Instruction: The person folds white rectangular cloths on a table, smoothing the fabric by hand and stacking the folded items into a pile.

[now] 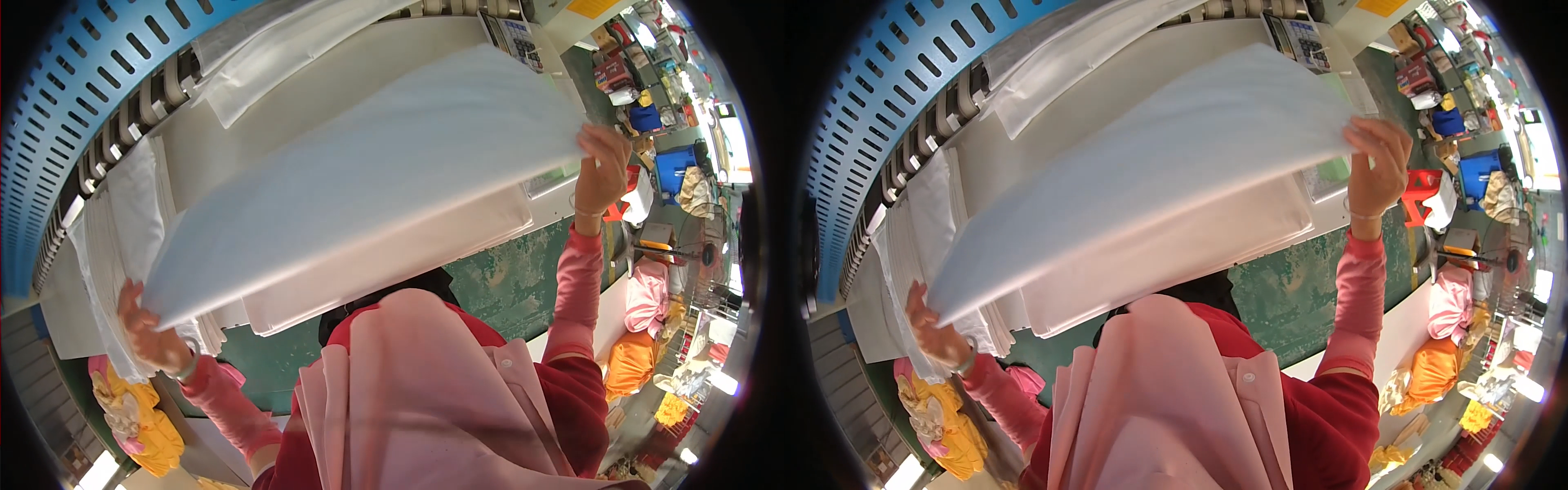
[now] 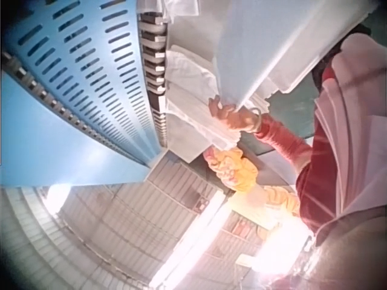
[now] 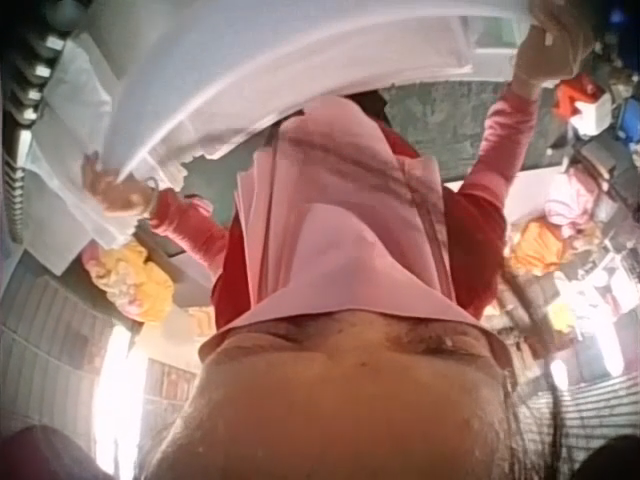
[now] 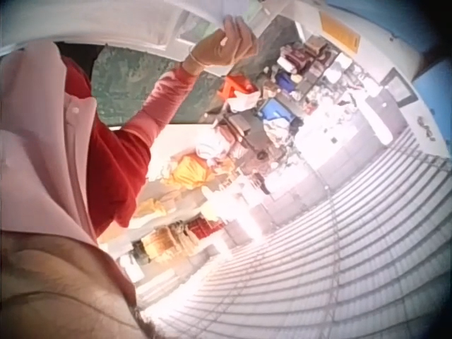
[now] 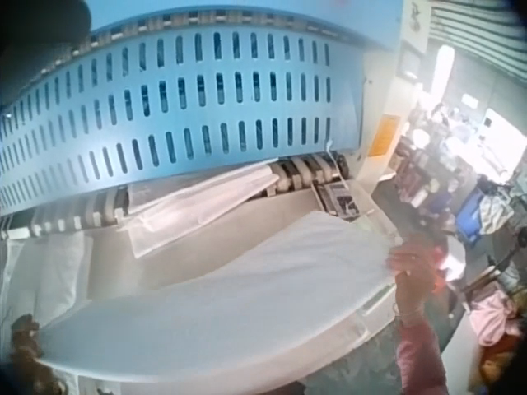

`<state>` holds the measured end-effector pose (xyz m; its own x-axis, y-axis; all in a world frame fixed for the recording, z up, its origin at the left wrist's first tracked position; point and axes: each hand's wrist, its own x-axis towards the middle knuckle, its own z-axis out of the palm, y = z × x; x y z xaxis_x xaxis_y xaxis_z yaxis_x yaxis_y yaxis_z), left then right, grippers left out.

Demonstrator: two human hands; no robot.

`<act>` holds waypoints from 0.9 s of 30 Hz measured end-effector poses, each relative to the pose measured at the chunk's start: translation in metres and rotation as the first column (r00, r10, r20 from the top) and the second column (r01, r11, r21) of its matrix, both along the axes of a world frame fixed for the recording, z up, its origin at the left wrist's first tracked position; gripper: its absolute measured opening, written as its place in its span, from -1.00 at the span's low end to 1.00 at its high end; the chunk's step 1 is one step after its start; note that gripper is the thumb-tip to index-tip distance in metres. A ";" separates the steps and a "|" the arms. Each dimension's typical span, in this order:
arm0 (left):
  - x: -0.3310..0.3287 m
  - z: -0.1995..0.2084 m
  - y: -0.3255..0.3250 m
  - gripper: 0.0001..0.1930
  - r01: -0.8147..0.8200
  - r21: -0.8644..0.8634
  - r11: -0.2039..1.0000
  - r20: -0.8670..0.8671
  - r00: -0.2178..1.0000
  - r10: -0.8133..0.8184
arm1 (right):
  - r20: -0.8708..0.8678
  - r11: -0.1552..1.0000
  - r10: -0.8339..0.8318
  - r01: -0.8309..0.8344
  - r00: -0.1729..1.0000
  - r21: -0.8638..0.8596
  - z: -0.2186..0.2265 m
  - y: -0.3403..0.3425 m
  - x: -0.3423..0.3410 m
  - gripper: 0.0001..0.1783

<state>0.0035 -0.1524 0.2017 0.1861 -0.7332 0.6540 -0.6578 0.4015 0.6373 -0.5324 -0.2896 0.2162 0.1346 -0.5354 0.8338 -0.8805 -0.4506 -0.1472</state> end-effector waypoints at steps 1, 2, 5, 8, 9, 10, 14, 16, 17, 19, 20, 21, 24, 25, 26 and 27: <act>-0.001 -0.003 0.007 -0.85 0.020 -0.015 1.000 0.010 1.000 -0.020 | -0.038 0.999 -0.020 0.021 0.999 0.035 -0.006 0.010 -0.003 -0.73; -0.001 -0.017 0.018 -0.83 0.062 0.005 0.998 -0.097 0.993 -0.061 | -0.030 0.995 -0.038 0.040 0.999 0.095 -0.016 0.021 -0.004 -0.70; -0.028 -0.054 0.051 -0.77 -0.115 0.334 0.936 0.163 0.985 0.063 | 0.046 0.936 -0.052 0.032 0.998 0.351 -0.063 0.062 -0.010 -0.68; -0.036 -0.086 0.077 -0.88 -0.246 0.530 0.812 0.360 0.932 0.047 | 0.132 0.816 -0.035 -0.048 0.991 0.575 -0.104 0.095 -0.016 -0.67; -0.037 -0.089 0.079 -0.88 -0.273 0.587 0.763 0.393 0.919 0.026 | 0.192 0.796 -0.039 -0.086 0.981 0.599 -0.110 0.100 -0.018 -0.68; -0.032 -0.088 0.077 -0.88 -0.273 0.588 0.761 0.394 0.919 0.025 | 0.140 0.790 -0.054 -0.044 0.989 0.612 -0.109 0.099 -0.028 -0.68; -0.026 -0.046 0.045 -0.87 -0.288 0.537 0.793 0.504 0.863 -0.028 | 0.190 0.809 -0.022 -0.094 0.982 0.581 -0.070 0.057 -0.020 -0.71; -0.049 -0.024 0.000 -0.87 -0.231 0.476 0.848 0.491 0.870 -0.039 | 0.159 0.807 0.103 -0.175 0.982 0.564 -0.058 0.028 0.008 -0.72; -0.067 -0.023 -0.026 -0.86 -0.183 0.439 0.880 0.498 0.865 -0.068 | 0.148 0.807 0.169 -0.222 0.975 0.547 -0.059 0.014 0.030 -0.71; -0.113 -0.030 -0.064 -0.72 -0.052 0.393 0.918 0.516 0.839 -0.173 | -0.056 0.768 0.339 -0.242 0.939 0.593 -0.066 -0.004 0.074 -0.57; -0.138 -0.038 -0.075 -0.61 -0.076 0.424 0.902 0.596 0.774 -0.215 | -0.159 0.755 0.394 -0.220 0.905 0.617 -0.070 -0.003 0.098 -0.48; -0.150 -0.051 -0.077 -0.48 -0.113 0.448 0.887 0.670 0.699 -0.249 | -0.256 0.745 0.452 -0.204 0.854 0.635 -0.078 -0.002 0.113 -0.37; -0.136 -0.104 -0.062 -0.31 -0.377 0.640 0.669 0.671 0.699 -0.248 | -0.363 0.738 0.410 -0.070 0.837 0.671 -0.126 -0.004 0.095 -0.29; -0.093 -0.141 -0.052 -0.27 -0.325 0.599 0.732 0.571 0.814 -0.106 | -0.243 0.749 0.355 -0.120 0.903 0.651 -0.141 -0.016 0.065 -0.28; -0.082 -0.140 -0.047 -0.26 -0.494 0.582 0.646 0.683 0.728 -0.058 | -0.155 0.741 0.294 -0.122 0.943 0.661 -0.142 -0.022 0.046 -0.28; -0.074 -0.136 -0.042 -0.26 -0.651 0.532 0.541 0.786 0.618 -0.029 | -0.509 0.714 0.101 0.294 0.855 0.636 -0.136 -0.019 0.042 -0.26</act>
